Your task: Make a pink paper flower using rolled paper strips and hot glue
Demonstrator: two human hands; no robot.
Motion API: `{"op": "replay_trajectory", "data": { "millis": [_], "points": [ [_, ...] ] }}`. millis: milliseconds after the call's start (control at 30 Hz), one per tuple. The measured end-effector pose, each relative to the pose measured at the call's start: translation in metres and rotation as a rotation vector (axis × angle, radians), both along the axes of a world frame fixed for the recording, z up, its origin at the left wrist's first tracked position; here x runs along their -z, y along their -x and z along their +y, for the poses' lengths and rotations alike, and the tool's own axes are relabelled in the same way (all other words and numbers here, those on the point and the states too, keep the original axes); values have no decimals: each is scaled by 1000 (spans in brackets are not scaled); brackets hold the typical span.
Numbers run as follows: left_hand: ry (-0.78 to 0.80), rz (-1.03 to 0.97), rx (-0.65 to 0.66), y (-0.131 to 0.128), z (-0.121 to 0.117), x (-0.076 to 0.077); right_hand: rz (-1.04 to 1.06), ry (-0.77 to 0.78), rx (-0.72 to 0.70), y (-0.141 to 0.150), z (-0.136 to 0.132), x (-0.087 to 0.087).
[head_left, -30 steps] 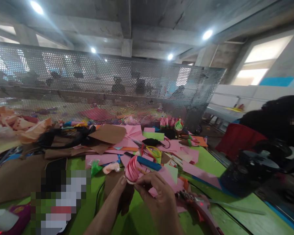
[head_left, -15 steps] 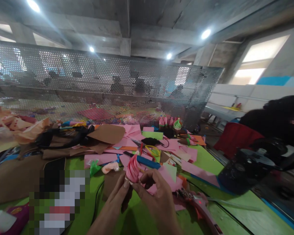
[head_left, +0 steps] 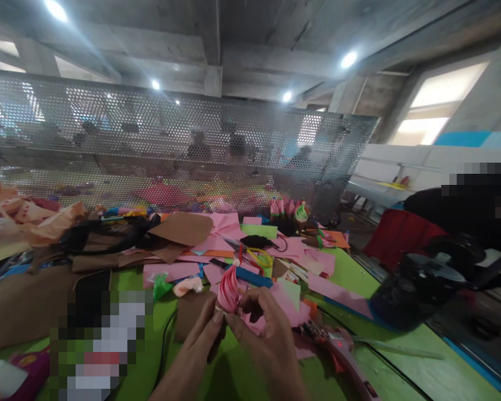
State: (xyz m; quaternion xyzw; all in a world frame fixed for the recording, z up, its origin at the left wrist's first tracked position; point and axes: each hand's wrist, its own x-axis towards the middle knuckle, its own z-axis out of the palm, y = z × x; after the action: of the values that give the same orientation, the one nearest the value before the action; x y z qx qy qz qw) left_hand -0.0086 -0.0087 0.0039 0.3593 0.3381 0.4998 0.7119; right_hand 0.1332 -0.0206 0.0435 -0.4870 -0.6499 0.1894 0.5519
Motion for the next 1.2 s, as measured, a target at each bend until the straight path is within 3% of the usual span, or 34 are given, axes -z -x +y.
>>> {"op": "replay_trajectory", "data": {
  "millis": [200,367,667,933,1067,1200],
  "points": [
    [-10,-6,-6,-3,0,-14,51,-22,-42,-3,0,1],
    [-21,11,-1,1,-2,-17,65,-47,-67,-8,3,1],
    [-93,5,-75,0,14,-21,-99,-204,-66,-6,-1,1],
    [-79,-8,-84,4,12,-16,-295,-399,-44,-7,-4,-5],
    [-70,-2,-95,-5,16,-6,-290,-339,-93,-8,-6,-8],
    [-44,-14,-125,-23,23,2,-80,-203,-111,-7,-3,-4]
  ]
}}
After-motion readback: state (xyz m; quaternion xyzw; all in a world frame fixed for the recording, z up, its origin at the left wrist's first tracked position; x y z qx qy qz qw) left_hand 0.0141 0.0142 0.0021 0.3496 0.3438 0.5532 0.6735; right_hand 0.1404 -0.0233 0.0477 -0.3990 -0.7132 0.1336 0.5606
